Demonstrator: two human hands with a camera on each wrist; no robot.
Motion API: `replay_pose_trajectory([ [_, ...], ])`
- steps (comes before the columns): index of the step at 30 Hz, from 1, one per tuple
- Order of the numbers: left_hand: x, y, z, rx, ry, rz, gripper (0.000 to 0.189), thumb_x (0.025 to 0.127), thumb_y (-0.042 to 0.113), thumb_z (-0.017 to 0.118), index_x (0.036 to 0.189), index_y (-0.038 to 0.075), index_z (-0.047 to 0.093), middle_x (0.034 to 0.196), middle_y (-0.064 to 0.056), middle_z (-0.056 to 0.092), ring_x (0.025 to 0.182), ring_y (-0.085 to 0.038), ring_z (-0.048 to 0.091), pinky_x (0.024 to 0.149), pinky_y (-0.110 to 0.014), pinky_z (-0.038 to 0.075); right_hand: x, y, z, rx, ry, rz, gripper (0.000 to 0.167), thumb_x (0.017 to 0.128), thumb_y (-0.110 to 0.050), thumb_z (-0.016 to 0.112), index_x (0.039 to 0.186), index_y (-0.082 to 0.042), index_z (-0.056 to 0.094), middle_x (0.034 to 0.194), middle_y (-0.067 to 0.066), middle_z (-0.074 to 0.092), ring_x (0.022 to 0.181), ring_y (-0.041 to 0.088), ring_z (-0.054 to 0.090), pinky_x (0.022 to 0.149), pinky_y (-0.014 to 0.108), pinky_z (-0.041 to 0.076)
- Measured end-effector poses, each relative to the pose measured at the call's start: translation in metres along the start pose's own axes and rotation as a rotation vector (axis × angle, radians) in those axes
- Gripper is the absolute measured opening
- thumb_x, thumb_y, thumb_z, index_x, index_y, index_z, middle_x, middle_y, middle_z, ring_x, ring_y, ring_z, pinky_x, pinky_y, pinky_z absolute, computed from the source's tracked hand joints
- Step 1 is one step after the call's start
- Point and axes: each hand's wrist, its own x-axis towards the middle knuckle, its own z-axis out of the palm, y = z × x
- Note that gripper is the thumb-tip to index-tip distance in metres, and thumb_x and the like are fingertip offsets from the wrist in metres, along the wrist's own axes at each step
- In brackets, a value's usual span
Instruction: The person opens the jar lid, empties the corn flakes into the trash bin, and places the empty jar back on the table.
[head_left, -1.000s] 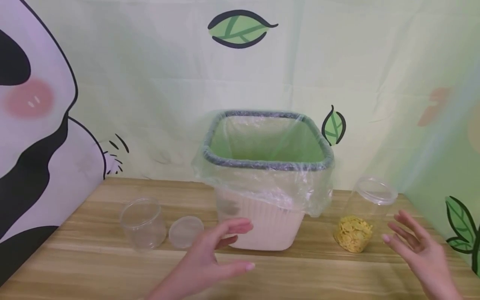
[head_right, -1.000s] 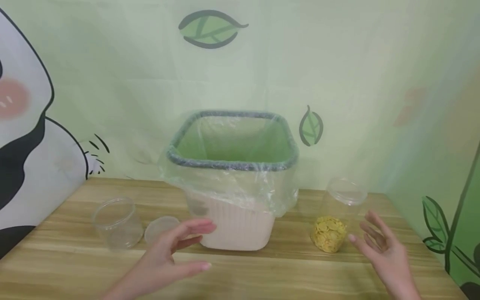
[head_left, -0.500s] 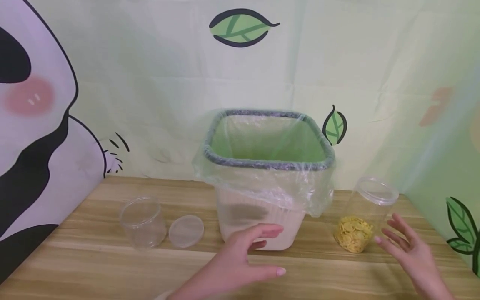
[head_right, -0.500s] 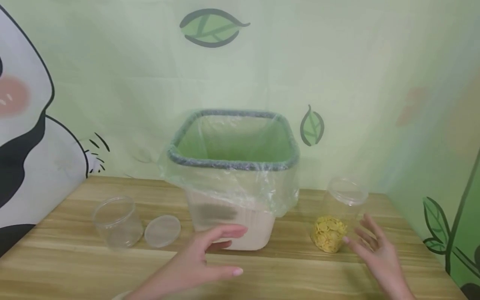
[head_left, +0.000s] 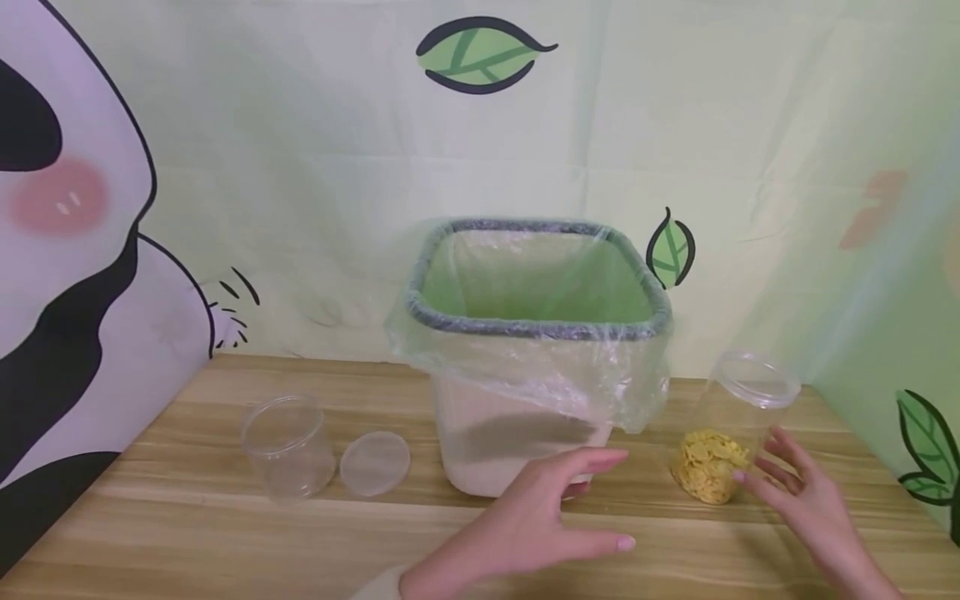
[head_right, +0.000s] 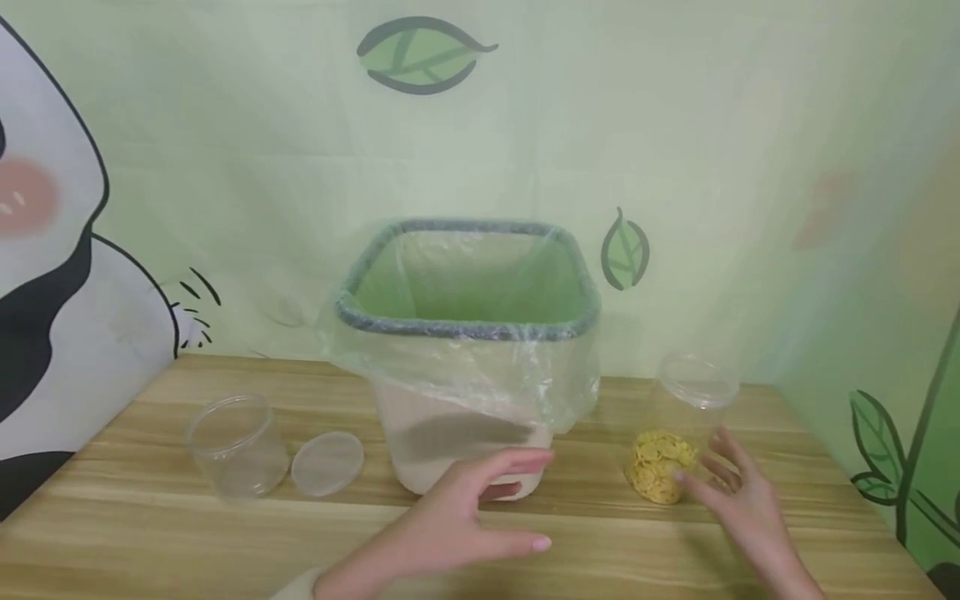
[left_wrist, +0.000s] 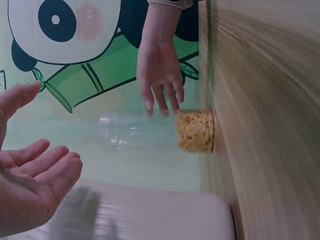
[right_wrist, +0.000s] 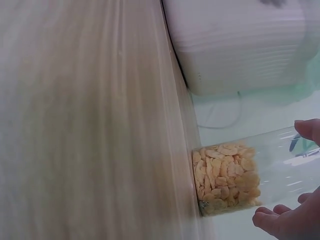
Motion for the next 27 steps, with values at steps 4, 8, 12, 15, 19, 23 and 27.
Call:
replay_pose_trajectory([
  [4, 0.01, -0.002, 0.008, 0.025, 0.003, 0.011, 0.062, 0.079, 0.026, 0.071, 0.133, 0.009, 0.044, 0.135, 0.0, 0.046, 0.119, -0.011, 0.045, 0.091, -0.018, 0.04, 0.005, 0.004, 0.004, -0.013, 0.0, 0.006, 0.09, 0.084, -0.038, 0.063, 0.147, -0.024, 0.001, 0.144, 0.025, 0.021, 0.113, 0.007, 0.045, 0.073, 0.012, 0.045],
  [8, 0.018, -0.002, 0.016, 0.033, -0.003, 0.006, 0.065, 0.079, 0.028, 0.071, 0.135, 0.011, 0.042, 0.135, 0.001, 0.045, 0.12, -0.009, 0.044, 0.09, -0.016, 0.04, 0.004, -0.005, 0.006, 0.002, -0.01, 0.011, 0.09, 0.084, -0.038, 0.063, 0.147, -0.021, 0.001, 0.143, 0.027, 0.022, 0.118, 0.024, 0.044, 0.073, 0.013, 0.046],
  [12, 0.028, 0.0, 0.024, 0.035, -0.018, -0.024, 0.066, 0.079, 0.031, 0.07, 0.136, 0.015, 0.04, 0.138, 0.006, 0.042, 0.122, -0.007, 0.041, 0.091, -0.016, 0.039, -0.002, -0.023, 0.006, 0.021, -0.028, 0.022, 0.09, 0.085, -0.035, 0.063, 0.147, -0.016, 0.001, 0.141, 0.029, 0.022, 0.116, 0.016, 0.046, 0.077, 0.018, 0.047],
  [15, 0.036, 0.001, 0.03, 0.056, -0.027, -0.042, 0.067, 0.08, 0.033, 0.069, 0.137, 0.017, 0.039, 0.138, 0.007, 0.041, 0.12, -0.007, 0.043, 0.09, -0.015, 0.039, -0.007, -0.039, 0.005, 0.04, -0.053, 0.037, 0.088, 0.087, -0.031, 0.062, 0.147, -0.014, 0.0, 0.14, 0.032, 0.02, 0.117, 0.013, 0.046, 0.085, 0.029, 0.047],
  [19, 0.048, 0.001, 0.034, 0.098, -0.027, -0.06, 0.068, 0.079, 0.035, 0.07, 0.137, 0.018, 0.038, 0.137, 0.006, 0.042, 0.118, -0.008, 0.045, 0.089, -0.015, 0.04, -0.012, -0.056, 0.003, 0.046, -0.084, 0.062, 0.087, 0.087, -0.028, 0.061, 0.147, -0.01, -0.001, 0.14, 0.036, 0.016, 0.123, 0.035, 0.039, 0.086, 0.035, 0.046],
  [23, 0.059, 0.002, 0.037, 0.071, -0.022, -0.121, 0.07, 0.078, 0.036, 0.071, 0.138, 0.022, 0.037, 0.136, 0.004, 0.044, 0.116, -0.01, 0.049, 0.088, -0.019, 0.042, -0.007, -0.048, 0.006, 0.045, -0.072, 0.039, 0.091, 0.086, -0.029, 0.063, 0.146, -0.004, 0.0, 0.14, 0.034, 0.018, 0.121, 0.052, 0.03, 0.08, 0.029, 0.049],
  [27, 0.068, -0.001, 0.04, -0.008, -0.009, -0.155, 0.071, 0.078, 0.035, 0.071, 0.138, 0.023, 0.036, 0.138, 0.006, 0.041, 0.117, -0.012, 0.048, 0.091, -0.021, 0.041, -0.005, -0.05, 0.008, 0.042, -0.077, 0.037, 0.09, 0.085, -0.028, 0.064, 0.145, -0.001, 0.002, 0.137, 0.034, 0.02, 0.12, 0.053, 0.031, 0.08, 0.029, 0.049],
])
